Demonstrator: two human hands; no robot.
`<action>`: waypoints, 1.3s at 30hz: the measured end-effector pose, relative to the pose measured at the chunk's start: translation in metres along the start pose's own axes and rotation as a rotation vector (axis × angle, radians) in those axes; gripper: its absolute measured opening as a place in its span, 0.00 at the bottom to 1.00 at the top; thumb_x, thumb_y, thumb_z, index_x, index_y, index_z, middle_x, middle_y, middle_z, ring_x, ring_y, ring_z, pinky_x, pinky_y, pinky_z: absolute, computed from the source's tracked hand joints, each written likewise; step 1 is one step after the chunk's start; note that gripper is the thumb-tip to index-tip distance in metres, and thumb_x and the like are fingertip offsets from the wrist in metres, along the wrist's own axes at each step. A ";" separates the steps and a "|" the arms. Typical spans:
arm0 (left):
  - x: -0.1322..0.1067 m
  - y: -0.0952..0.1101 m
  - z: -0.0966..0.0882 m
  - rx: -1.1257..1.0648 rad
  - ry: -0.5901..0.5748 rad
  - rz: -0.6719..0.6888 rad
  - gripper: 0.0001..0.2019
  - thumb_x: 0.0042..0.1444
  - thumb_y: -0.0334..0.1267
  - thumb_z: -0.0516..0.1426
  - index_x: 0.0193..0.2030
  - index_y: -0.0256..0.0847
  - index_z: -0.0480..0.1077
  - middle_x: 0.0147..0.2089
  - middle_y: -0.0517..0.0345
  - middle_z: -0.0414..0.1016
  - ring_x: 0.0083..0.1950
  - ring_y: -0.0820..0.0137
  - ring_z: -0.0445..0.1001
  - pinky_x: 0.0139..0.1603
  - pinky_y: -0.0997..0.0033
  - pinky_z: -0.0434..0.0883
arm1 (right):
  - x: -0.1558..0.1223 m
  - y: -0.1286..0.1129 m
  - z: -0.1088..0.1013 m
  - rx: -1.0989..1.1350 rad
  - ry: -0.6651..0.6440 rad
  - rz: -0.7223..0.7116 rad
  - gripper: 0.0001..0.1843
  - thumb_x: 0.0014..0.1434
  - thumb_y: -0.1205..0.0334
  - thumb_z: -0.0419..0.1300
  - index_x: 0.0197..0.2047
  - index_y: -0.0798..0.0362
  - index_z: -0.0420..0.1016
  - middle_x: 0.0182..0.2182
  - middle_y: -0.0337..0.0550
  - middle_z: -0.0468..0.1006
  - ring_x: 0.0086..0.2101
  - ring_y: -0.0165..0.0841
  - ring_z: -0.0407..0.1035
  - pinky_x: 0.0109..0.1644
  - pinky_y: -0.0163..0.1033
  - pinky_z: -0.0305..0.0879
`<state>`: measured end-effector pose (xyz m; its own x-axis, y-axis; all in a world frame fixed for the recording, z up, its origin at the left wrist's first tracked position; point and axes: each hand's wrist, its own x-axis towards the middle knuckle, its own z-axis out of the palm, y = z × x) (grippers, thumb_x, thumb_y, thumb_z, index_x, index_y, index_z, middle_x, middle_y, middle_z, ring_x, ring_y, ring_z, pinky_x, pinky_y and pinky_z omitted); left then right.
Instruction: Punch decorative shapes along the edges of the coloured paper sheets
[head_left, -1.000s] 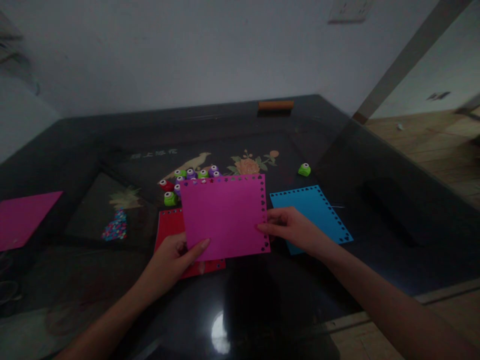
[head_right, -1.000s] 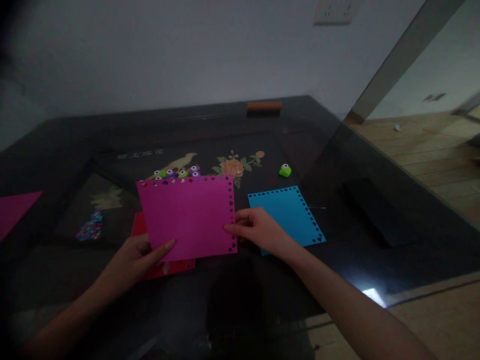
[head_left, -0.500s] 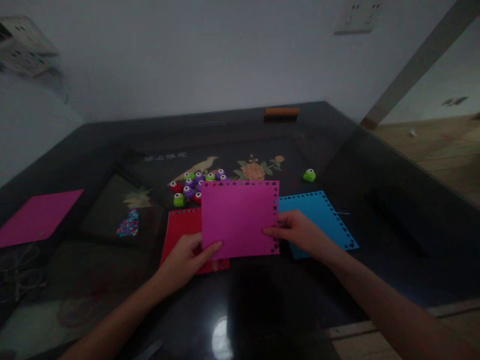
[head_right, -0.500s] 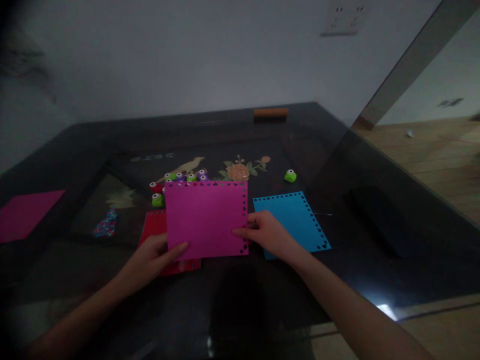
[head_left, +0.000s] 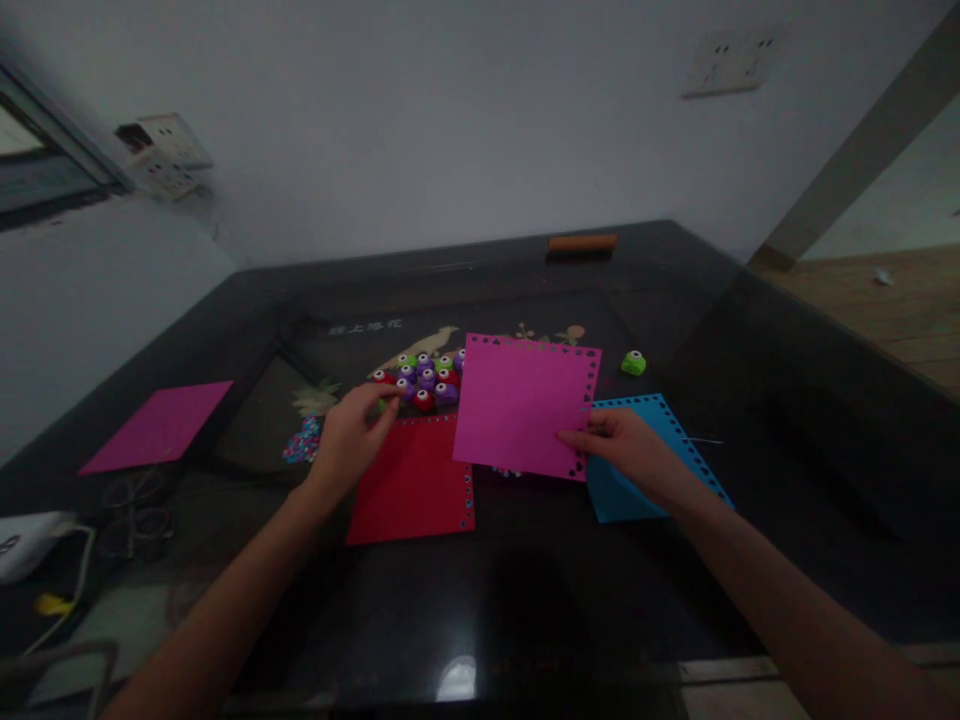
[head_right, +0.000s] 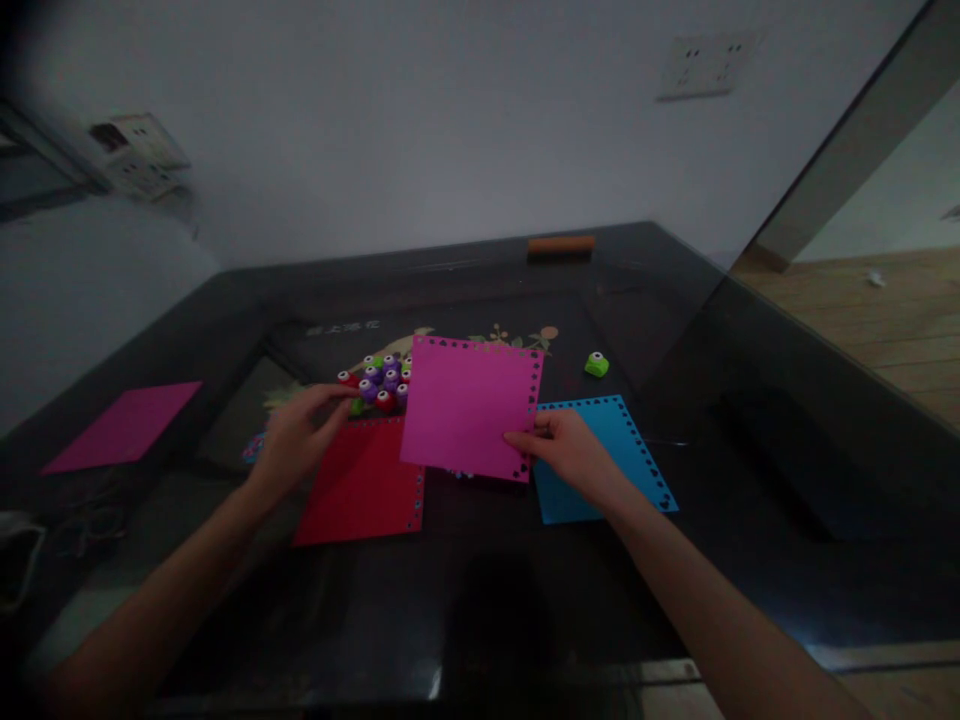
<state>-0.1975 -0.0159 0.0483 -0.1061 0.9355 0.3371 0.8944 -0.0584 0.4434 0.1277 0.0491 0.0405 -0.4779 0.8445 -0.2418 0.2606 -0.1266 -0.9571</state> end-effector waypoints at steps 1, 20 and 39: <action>0.007 -0.007 0.002 0.118 0.001 0.004 0.14 0.60 0.40 0.49 0.46 0.39 0.72 0.48 0.49 0.76 0.52 0.61 0.72 0.54 0.63 0.66 | 0.000 0.000 0.000 0.007 0.003 -0.002 0.11 0.48 0.52 0.67 0.27 0.52 0.78 0.25 0.42 0.79 0.27 0.34 0.70 0.35 0.41 0.66; 0.025 -0.023 0.037 0.576 -0.054 -0.151 0.20 0.57 0.49 0.51 0.49 0.39 0.71 0.51 0.40 0.68 0.53 0.49 0.65 0.48 0.51 0.66 | -0.001 0.006 0.000 0.063 0.065 -0.065 0.10 0.51 0.54 0.66 0.29 0.52 0.78 0.26 0.42 0.79 0.28 0.34 0.71 0.36 0.42 0.68; -0.001 0.063 0.039 -1.097 -0.117 -0.451 0.19 0.41 0.42 0.67 0.37 0.37 0.69 0.33 0.60 0.77 0.34 0.70 0.76 0.41 0.69 0.72 | -0.010 -0.011 0.007 0.296 0.111 -0.078 0.09 0.49 0.57 0.67 0.27 0.54 0.76 0.19 0.36 0.72 0.19 0.24 0.60 0.22 0.32 0.56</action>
<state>-0.1245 -0.0075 0.0437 -0.2246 0.9708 -0.0841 -0.0685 0.0704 0.9952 0.1238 0.0382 0.0521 -0.3880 0.9071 -0.1631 -0.0362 -0.1918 -0.9808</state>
